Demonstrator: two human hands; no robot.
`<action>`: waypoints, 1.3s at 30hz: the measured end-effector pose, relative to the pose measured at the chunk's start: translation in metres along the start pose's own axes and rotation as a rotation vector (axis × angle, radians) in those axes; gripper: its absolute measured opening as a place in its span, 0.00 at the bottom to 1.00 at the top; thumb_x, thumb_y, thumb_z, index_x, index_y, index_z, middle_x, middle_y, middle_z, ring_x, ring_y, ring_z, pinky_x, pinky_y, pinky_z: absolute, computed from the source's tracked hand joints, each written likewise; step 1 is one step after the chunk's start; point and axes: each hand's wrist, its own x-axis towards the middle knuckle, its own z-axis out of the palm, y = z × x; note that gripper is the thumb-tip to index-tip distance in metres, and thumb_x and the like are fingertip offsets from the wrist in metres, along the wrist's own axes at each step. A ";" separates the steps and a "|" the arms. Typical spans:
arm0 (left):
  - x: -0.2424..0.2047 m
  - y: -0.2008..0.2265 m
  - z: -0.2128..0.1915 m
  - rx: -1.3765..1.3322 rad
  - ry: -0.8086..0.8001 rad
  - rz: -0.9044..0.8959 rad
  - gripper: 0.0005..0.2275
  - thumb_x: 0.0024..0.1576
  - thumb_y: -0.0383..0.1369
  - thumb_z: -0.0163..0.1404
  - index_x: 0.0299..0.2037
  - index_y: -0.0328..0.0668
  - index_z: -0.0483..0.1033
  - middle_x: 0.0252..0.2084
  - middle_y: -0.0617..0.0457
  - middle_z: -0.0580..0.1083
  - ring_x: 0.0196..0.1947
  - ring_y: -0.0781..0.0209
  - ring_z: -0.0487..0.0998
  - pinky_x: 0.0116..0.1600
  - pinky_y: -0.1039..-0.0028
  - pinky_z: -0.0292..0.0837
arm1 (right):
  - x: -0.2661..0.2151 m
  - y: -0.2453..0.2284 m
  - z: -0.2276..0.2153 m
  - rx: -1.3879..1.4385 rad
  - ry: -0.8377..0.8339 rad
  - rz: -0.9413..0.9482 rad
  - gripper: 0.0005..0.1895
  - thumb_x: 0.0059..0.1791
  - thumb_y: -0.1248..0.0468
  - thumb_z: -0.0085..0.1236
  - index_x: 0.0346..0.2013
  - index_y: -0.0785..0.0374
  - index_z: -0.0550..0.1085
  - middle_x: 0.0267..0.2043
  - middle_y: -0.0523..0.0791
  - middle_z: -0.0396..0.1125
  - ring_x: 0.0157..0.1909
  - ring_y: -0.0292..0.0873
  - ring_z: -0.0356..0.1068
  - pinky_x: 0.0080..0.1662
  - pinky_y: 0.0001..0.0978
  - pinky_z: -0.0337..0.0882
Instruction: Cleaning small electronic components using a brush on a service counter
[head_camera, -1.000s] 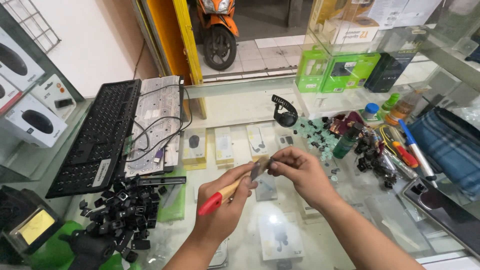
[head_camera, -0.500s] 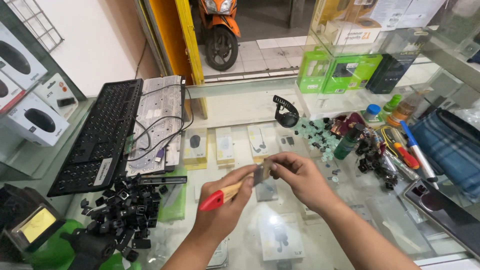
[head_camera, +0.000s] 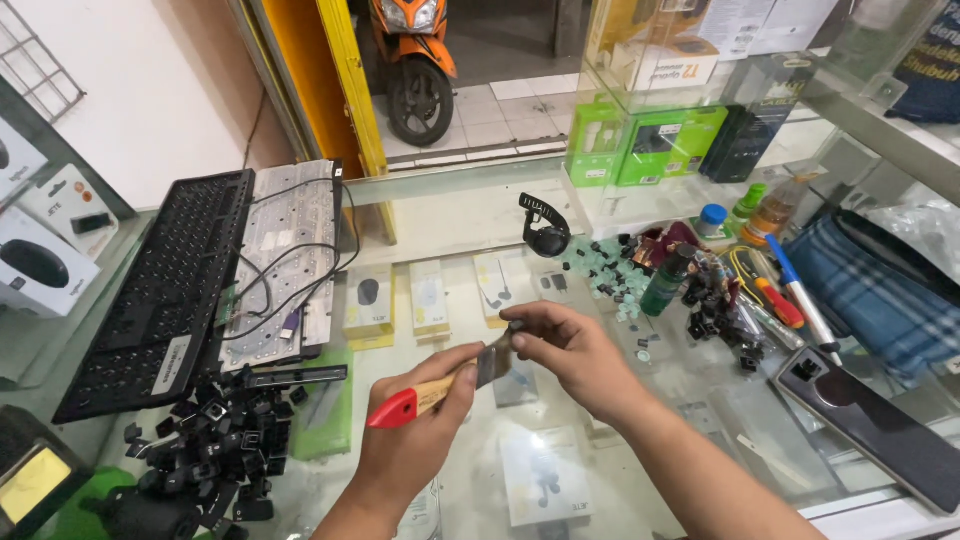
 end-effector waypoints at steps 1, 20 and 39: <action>-0.001 -0.002 0.002 0.013 -0.007 0.033 0.13 0.59 0.36 0.53 0.49 0.46 0.86 0.38 0.55 0.87 0.24 0.68 0.81 0.31 0.79 0.78 | 0.000 0.001 0.001 0.024 0.011 0.022 0.14 0.51 0.68 0.60 0.51 0.64 0.81 0.40 0.44 0.76 0.42 0.37 0.73 0.49 0.28 0.74; -0.004 0.000 -0.008 0.017 -0.056 0.153 0.12 0.58 0.36 0.55 0.49 0.47 0.86 0.40 0.54 0.88 0.28 0.66 0.88 0.35 0.79 0.84 | 0.006 0.010 -0.018 0.138 -0.117 0.078 0.17 0.46 0.71 0.64 0.50 0.69 0.83 0.46 0.53 0.81 0.46 0.45 0.80 0.52 0.33 0.80; 0.000 0.001 -0.016 -0.049 -0.112 0.173 0.12 0.58 0.34 0.54 0.48 0.43 0.86 0.45 0.50 0.87 0.44 0.62 0.90 0.47 0.77 0.85 | 0.001 0.010 -0.010 0.097 -0.126 -0.005 0.17 0.46 0.72 0.64 0.51 0.67 0.82 0.48 0.53 0.81 0.49 0.44 0.81 0.55 0.34 0.80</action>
